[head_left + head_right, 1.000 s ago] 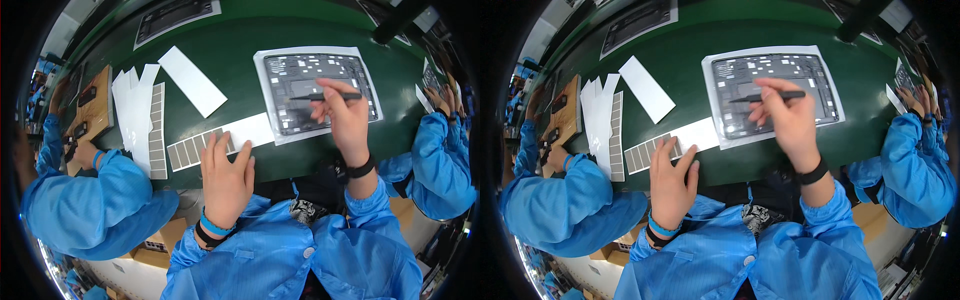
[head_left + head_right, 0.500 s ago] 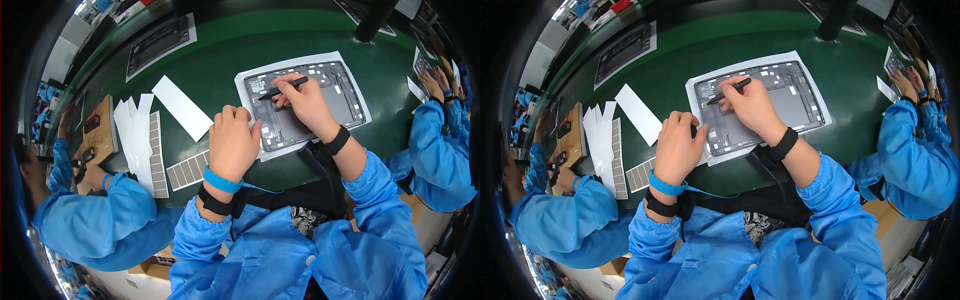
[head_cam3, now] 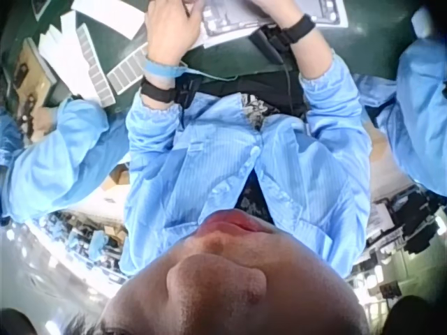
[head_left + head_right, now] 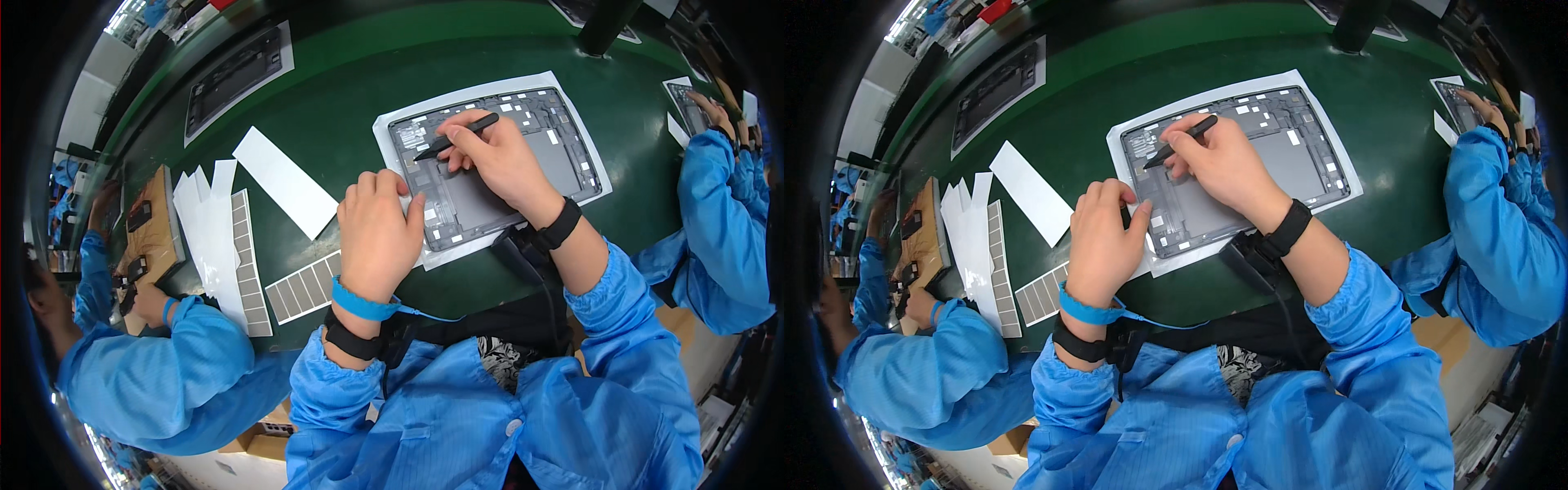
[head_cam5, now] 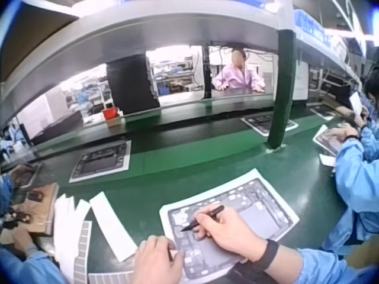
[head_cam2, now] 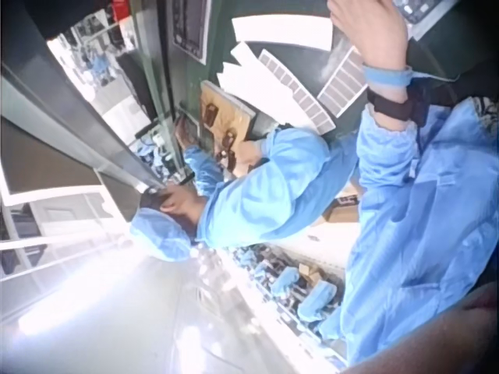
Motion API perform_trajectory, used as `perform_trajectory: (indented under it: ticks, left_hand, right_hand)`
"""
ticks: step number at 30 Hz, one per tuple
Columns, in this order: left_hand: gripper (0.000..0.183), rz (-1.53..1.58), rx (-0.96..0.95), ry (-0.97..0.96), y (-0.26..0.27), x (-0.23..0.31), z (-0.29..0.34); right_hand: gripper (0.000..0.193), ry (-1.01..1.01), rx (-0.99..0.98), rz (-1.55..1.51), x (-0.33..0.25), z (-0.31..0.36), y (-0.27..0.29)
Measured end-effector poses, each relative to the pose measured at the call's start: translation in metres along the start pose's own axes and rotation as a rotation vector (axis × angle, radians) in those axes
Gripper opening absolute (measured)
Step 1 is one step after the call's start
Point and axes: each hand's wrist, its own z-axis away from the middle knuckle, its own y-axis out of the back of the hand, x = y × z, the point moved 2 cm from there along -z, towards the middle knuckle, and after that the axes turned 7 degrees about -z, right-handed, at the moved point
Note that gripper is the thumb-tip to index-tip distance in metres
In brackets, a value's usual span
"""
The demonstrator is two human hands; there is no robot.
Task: Manually assembling electronic components into a tablet or laptop chassis on an assembly line.
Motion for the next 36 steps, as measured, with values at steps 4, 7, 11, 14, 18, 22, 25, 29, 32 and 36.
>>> perform_trajectory:
  ticks: [4,7,11,14,18,22,25,29,32,36]
  left_hand:
    - [0.031,0.026,0.033,-0.004,-0.002,0.000,-0.002]
    - [0.034,0.025,0.016,-0.008,-0.002,0.002,-0.003]
    - [0.038,-0.017,0.010,-0.019,-0.002,0.002,-0.002]
    - [0.043,-0.062,0.096,-0.086,-0.001,0.010,-0.002]
    - [0.053,-0.281,0.009,-0.107,-0.008,0.023,-0.004]
    - [0.062,-0.430,-0.031,-0.080,-0.007,0.029,-0.005]
    - [0.061,-0.424,0.035,-0.071,0.005,0.024,0.004]
    - [0.065,0.050,0.030,-0.032,0.054,0.014,0.062]
    - [0.069,-0.083,-0.146,0.037,0.058,-0.010,0.119]
    - [0.079,-0.212,-0.248,0.069,0.040,-0.017,0.139]
  right_hand:
    - [0.022,-0.037,-0.037,0.027,-0.003,-0.004,0.003]
    - [0.023,-0.086,-0.041,0.011,-0.003,-0.009,0.007]
    - [0.022,-0.088,-0.068,0.046,-0.004,-0.011,0.006]
    - [0.022,-0.070,-0.066,0.042,-0.002,-0.010,0.005]
    - [0.019,-0.061,-0.057,0.089,-0.004,-0.006,0.008]
    - [0.018,0.066,0.144,0.057,-0.006,0.003,-0.003]
    - [0.022,0.203,0.272,-0.113,-0.017,0.003,0.008]
    - [0.021,0.166,0.235,-0.207,-0.032,0.030,0.031]
    - [0.017,0.077,0.043,-0.088,-0.036,0.080,-0.020]
    - [0.014,0.093,-0.073,0.065,-0.004,0.088,-0.079]
